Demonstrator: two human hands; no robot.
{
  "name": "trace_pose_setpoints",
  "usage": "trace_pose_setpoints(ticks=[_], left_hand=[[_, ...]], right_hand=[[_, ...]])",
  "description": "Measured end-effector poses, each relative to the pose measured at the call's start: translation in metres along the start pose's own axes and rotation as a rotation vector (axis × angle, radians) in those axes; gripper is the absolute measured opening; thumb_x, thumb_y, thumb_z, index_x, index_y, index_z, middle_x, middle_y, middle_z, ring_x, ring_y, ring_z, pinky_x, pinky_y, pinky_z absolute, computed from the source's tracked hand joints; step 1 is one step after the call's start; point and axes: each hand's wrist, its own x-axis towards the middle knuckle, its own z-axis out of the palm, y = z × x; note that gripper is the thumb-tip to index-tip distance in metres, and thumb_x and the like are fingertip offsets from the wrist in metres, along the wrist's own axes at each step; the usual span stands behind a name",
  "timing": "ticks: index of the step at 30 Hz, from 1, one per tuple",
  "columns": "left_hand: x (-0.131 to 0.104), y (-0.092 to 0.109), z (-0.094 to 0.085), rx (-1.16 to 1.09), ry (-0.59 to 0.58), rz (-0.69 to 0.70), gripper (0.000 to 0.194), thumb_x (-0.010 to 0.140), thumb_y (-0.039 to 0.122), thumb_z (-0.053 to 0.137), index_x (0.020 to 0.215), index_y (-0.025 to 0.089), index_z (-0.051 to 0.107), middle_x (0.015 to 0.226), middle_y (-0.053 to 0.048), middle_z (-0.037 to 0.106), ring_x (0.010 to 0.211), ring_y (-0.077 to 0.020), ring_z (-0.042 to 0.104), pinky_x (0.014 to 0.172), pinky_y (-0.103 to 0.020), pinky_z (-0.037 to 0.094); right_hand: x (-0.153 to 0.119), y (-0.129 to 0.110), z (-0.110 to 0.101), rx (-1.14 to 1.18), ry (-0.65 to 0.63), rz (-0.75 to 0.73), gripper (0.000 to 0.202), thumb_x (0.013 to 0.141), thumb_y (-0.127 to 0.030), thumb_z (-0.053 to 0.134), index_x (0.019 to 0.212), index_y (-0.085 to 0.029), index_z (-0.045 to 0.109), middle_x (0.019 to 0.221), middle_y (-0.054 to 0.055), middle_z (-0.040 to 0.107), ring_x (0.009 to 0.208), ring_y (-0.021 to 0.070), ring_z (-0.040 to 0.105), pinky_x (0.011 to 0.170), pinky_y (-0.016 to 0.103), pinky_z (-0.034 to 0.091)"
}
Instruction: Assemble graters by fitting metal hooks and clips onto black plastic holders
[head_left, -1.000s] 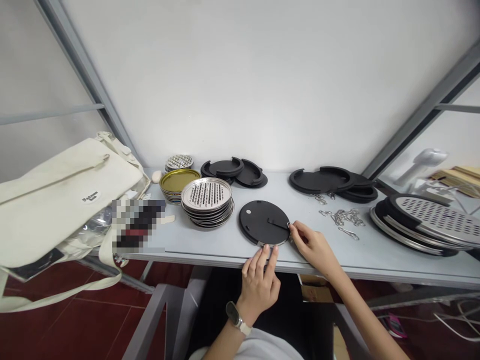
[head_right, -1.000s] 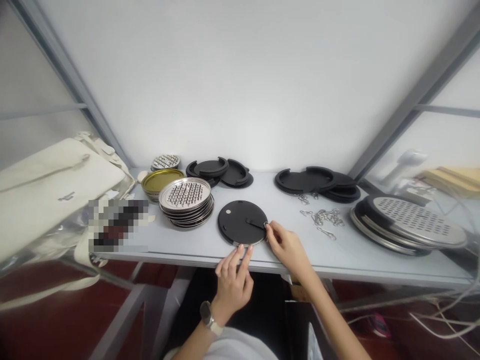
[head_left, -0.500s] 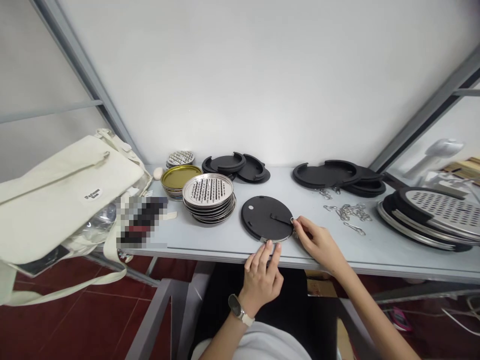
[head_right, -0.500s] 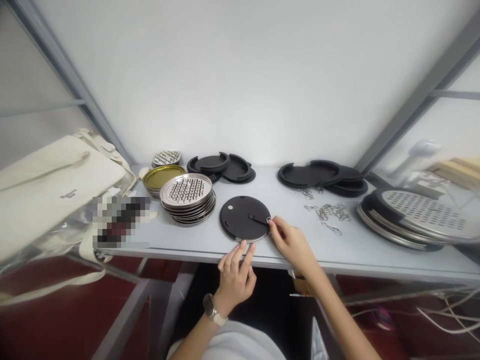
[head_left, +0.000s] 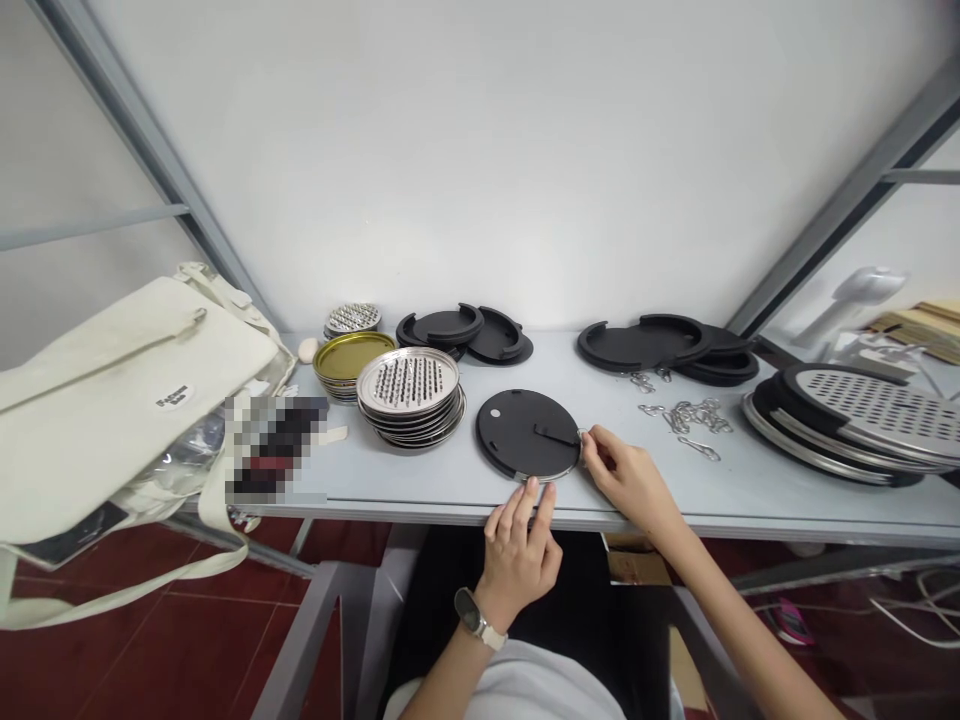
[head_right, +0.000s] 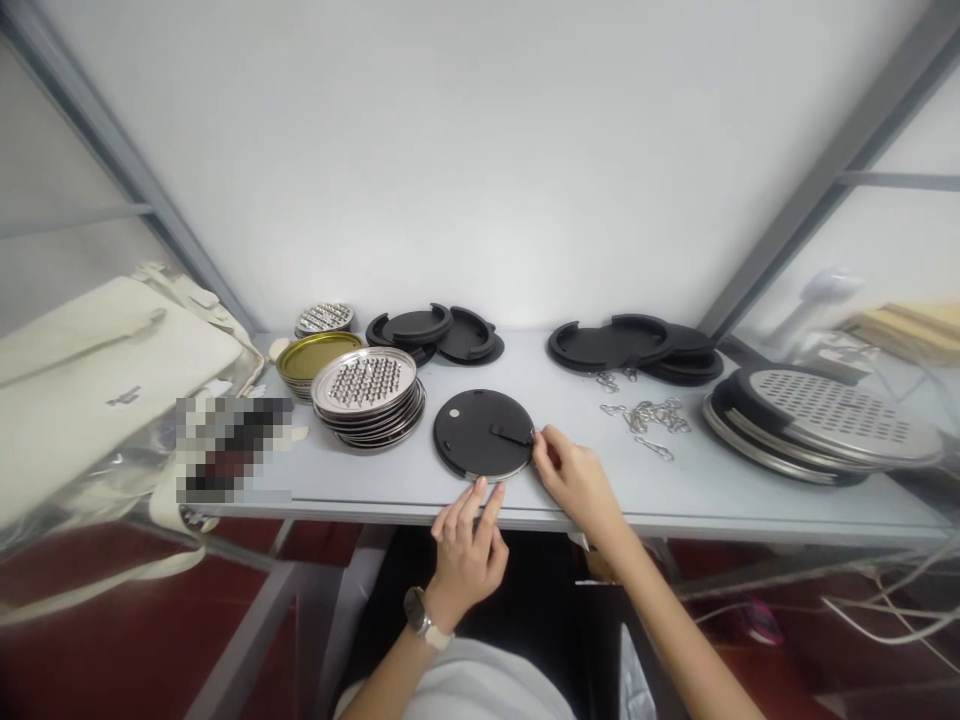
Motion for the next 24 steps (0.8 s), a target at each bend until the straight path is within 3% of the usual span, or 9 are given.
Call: trace_pose_setpoints(ticks=[24], left_hand=[[0.0005, 0.0008, -0.0011, -0.016, 0.015, -0.005, 0.053, 0.085, 0.022, 0.051, 0.138, 0.019, 0.048, 0.134, -0.008, 0.057, 0.121, -0.0179, 0.051, 0.105, -0.032, 0.031]], right_hand=[[-0.0004, -0.0004, -0.0081, 0.058, -0.104, -0.028, 0.032, 0.095, -0.038, 0.039, 0.068, -0.022, 0.031, 0.053, -0.007, 0.034, 0.048, 0.0095, 0.031, 0.051, 0.022, 0.029]])
